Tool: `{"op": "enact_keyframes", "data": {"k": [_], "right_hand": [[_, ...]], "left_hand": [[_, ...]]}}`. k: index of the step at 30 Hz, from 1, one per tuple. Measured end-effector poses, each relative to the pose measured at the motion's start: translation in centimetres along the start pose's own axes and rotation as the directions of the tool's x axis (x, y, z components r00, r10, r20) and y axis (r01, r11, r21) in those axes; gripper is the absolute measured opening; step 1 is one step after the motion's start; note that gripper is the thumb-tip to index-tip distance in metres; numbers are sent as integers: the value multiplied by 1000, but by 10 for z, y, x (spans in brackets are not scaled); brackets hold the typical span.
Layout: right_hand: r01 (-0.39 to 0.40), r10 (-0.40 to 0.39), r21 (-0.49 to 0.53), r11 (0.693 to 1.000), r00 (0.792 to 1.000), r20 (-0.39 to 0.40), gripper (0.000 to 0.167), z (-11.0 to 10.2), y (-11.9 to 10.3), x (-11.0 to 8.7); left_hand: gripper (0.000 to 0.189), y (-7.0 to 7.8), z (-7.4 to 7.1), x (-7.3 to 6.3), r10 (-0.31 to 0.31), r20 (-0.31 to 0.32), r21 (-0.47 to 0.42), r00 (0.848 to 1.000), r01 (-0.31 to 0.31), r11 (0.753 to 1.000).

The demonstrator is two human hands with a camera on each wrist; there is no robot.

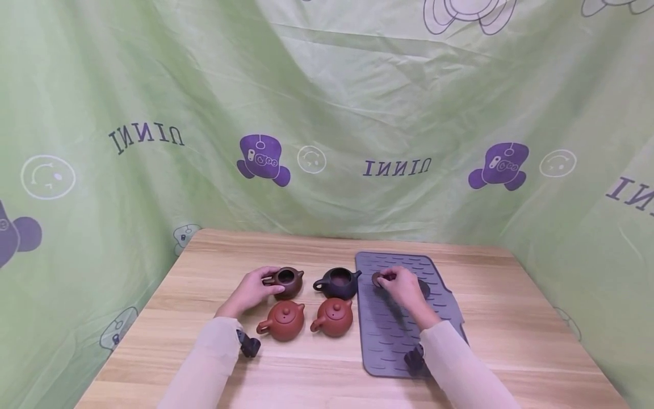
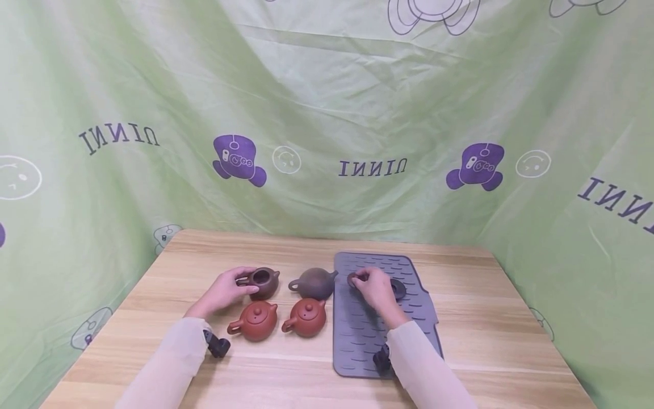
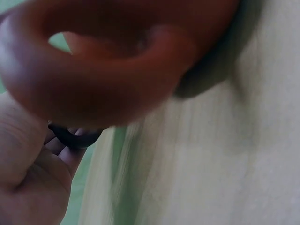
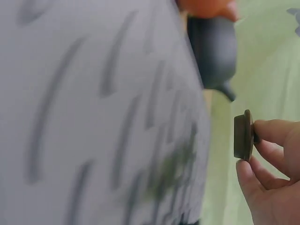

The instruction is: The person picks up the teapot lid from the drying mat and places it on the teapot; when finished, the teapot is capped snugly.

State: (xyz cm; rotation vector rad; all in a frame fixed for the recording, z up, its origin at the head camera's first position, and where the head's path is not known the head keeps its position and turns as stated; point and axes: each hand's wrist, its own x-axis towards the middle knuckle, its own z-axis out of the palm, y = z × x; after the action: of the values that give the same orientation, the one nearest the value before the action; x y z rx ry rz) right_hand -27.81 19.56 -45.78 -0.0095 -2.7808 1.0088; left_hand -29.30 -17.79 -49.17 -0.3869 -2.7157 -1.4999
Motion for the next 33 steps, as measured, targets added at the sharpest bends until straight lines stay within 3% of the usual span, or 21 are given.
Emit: {"op": "enact_keyframes", "data": {"k": [18, 33], "right_hand": [[134, -138, 83, 987, 990, 39, 14, 26, -74, 17], [199, -214, 117, 973, 968, 134, 12, 55, -123, 20]], "left_hand": [[56, 0, 4, -2, -13, -6, -30, 1000, 13, 999], [54, -1, 3, -4, 1, -21, -35, 1000, -1, 999]]}}
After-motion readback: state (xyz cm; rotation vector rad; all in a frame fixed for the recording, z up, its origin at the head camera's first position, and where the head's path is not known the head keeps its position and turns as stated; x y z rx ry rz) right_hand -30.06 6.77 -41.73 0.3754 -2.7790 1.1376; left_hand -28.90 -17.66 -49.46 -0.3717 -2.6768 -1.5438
